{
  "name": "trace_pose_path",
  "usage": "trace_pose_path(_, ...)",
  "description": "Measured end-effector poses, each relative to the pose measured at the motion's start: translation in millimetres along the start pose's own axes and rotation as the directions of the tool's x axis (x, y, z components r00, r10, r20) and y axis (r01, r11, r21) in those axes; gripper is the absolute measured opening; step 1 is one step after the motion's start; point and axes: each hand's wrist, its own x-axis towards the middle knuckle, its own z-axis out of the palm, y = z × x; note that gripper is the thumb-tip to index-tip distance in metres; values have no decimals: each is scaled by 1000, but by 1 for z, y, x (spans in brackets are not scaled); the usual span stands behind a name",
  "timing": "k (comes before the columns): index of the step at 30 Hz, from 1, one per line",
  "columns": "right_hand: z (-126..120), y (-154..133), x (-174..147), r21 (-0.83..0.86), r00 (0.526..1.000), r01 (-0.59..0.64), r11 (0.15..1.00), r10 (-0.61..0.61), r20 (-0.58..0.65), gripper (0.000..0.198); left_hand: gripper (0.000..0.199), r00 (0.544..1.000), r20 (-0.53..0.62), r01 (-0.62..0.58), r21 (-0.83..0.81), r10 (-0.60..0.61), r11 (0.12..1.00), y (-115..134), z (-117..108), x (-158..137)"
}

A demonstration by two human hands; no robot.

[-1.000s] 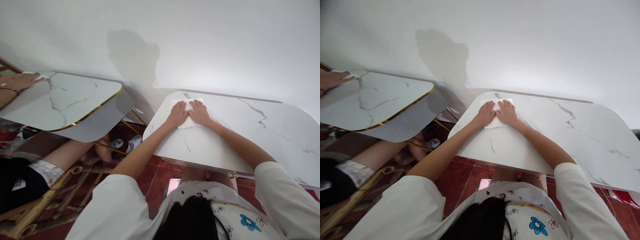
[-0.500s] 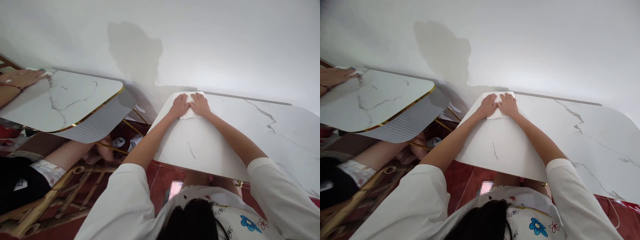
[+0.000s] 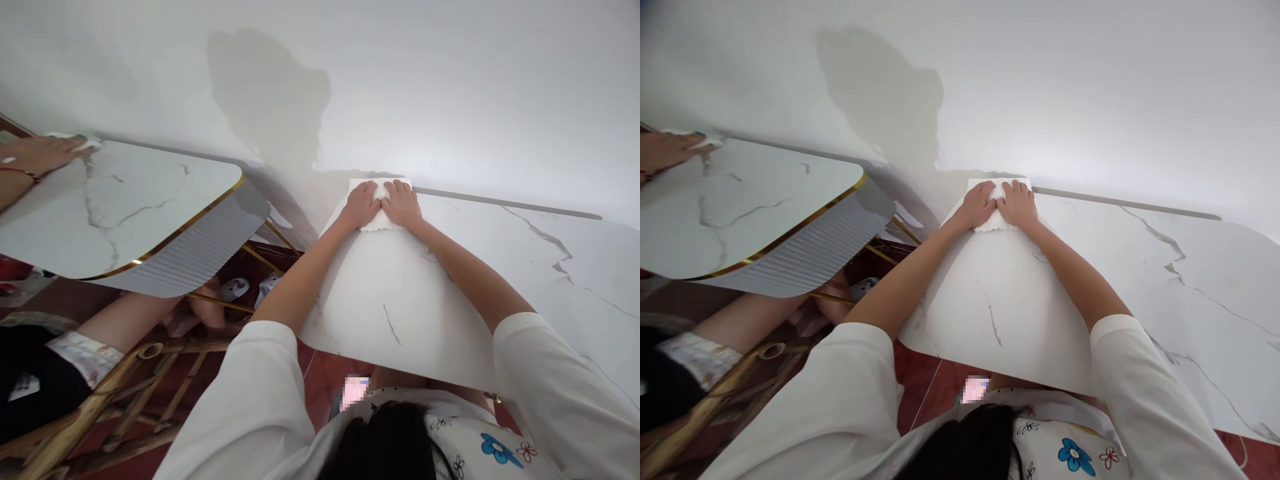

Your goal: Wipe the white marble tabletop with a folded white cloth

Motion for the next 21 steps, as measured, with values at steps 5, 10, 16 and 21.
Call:
trace_pose_path(5,1,-1,6,-19,1000,1,1000,-1,13,43,46,1000,14,9,-12,-9,1000,-7,3,5)
trace_pose_path(10,1,-3,4,-59,1000,2,998,-2,10,42,47,1000,-3,-8,-36,8,999,-8,4,4)
trace_pose_path(16,3,-6,-1,-106,1000,17,994,-17,0,46,52,998,58,16,-13,-15,1000,-3,0,-3)
trace_pose_path(21,3,-20,-10,-122,1000,16,992,-14,18,48,53,996,77,43,18,-44,999,0,-11,-19)
